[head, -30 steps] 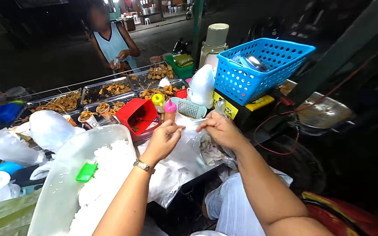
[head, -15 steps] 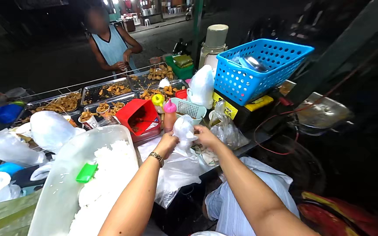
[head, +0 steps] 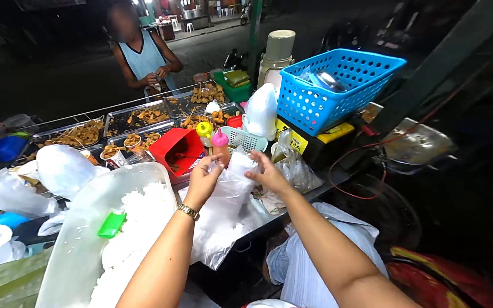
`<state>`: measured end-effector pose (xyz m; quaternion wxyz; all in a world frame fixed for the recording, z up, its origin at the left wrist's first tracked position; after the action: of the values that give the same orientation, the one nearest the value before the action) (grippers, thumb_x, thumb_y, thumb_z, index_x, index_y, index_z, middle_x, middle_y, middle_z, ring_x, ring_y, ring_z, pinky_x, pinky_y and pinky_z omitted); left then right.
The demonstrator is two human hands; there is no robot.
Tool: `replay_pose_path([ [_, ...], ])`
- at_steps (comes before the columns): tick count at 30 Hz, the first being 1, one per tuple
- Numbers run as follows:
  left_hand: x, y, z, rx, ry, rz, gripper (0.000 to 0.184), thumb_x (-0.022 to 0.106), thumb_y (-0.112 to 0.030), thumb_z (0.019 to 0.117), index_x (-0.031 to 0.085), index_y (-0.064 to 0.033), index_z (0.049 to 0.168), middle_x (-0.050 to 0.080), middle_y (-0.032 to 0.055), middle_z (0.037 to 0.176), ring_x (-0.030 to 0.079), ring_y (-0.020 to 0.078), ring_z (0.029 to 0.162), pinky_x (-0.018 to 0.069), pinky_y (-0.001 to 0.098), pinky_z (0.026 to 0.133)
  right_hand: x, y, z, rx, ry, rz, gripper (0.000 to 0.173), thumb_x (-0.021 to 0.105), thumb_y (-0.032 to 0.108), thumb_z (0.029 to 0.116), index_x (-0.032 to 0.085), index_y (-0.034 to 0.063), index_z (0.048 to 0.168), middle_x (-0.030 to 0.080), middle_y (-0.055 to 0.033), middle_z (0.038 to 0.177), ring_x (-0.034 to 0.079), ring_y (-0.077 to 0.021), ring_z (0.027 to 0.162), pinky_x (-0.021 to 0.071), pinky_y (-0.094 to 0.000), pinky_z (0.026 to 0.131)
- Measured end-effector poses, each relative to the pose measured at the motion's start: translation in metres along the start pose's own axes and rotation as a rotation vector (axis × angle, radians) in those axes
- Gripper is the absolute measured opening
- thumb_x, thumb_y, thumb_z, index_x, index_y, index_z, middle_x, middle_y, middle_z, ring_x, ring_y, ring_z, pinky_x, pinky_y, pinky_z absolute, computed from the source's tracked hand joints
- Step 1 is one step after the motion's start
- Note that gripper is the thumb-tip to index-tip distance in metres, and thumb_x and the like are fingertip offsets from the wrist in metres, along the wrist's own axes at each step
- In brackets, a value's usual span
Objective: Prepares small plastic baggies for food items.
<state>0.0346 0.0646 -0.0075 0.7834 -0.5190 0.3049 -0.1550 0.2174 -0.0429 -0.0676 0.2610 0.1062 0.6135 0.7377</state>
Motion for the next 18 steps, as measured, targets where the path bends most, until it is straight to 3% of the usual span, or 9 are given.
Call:
replay_pose_path([
  [3,0.006,-0.012,-0.005,0.084,0.043,-0.278,0.033,0.056,-0.006,0.0942,0.065,-0.0028,0.126,0.069,0.0022,0.11,0.065,0.0067,0.097,0.0554,0.0268,0.085,-0.015,0.046,-0.014,-0.392,-0.252,-0.083,0.058,0.074,0.037,0.0897,0.061,-0.0018,0.131,0.065,-0.014,0.122,0.062,-0.0182,0.111,0.0519,-0.0355,0.093],
  [5,0.013,-0.018,-0.01,0.117,0.095,-0.345,0.035,0.056,-0.004,0.0915,0.065,-0.0033,0.126,0.07,-0.0002,0.106,0.066,0.0063,0.094,0.0565,0.0257,0.083,-0.008,0.066,-0.023,-0.495,-0.227,-0.113,0.048,0.073,0.036,0.0912,0.068,-0.0004,0.122,0.07,-0.0093,0.11,0.063,-0.0157,0.104,0.0526,-0.0356,0.092],
  [7,0.018,-0.022,-0.014,0.15,0.133,-0.378,0.035,0.061,-0.001,0.0901,0.066,-0.0016,0.125,0.07,0.0006,0.109,0.067,0.0074,0.097,0.0577,0.0264,0.085,0.007,0.07,-0.027,-0.359,-0.053,-0.075,0.047,0.075,0.034,0.09,0.069,0.0001,0.122,0.071,-0.0073,0.107,0.063,-0.0127,0.101,0.051,-0.0329,0.09],
  [10,0.019,-0.023,-0.015,0.177,0.15,-0.381,0.034,0.065,0.001,0.0892,0.069,0.0004,0.123,0.07,0.0029,0.118,0.067,0.0092,0.105,0.0572,0.0283,0.092,0.022,0.065,-0.029,-0.174,0.116,0.118,0.018,0.073,0.017,0.0924,0.072,0.0006,0.1,0.07,0.0021,0.088,0.063,0.0007,0.08,0.0534,-0.019,0.077],
  [12,0.018,-0.021,-0.014,0.154,0.138,-0.35,0.035,0.066,0.002,0.089,0.069,0.0011,0.124,0.07,0.0039,0.119,0.067,0.0091,0.105,0.0571,0.0277,0.092,0.022,0.066,-0.03,-0.145,0.115,0.191,0.008,0.07,0.01,0.0939,0.07,0.0024,0.09,0.067,0.0059,0.079,0.061,0.0035,0.073,0.0524,-0.0165,0.072],
  [14,0.018,-0.018,-0.012,0.105,0.103,-0.316,0.031,0.069,0.002,0.0894,0.071,0.0005,0.12,0.07,0.0034,0.113,0.067,0.0076,0.099,0.0576,0.0258,0.087,0.018,0.067,-0.03,-0.143,0.069,0.159,0.009,0.071,0.01,0.0944,0.071,0.0021,0.091,0.067,0.0049,0.08,0.06,0.0031,0.073,0.0522,-0.0168,0.073],
  [18,0.018,-0.017,-0.011,0.075,0.045,-0.313,0.01,0.07,0.005,0.0887,0.074,-0.0033,0.093,0.071,0.0005,0.094,0.066,0.0048,0.083,0.0569,0.0228,0.076,0.01,0.068,-0.029,-0.209,-0.051,0.027,0.011,0.071,0.011,0.0944,0.072,0.0005,0.092,0.069,0.0003,0.084,0.062,0.0016,0.076,0.0532,-0.0171,0.075],
])
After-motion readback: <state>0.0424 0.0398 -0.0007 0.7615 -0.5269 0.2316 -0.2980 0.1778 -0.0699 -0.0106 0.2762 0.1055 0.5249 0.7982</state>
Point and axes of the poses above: each hand's wrist, its own z-axis towards the middle knuckle, its own x-axis out of the palm, y = z × x, the point moved 5 cm from there along z, towards the middle knuckle
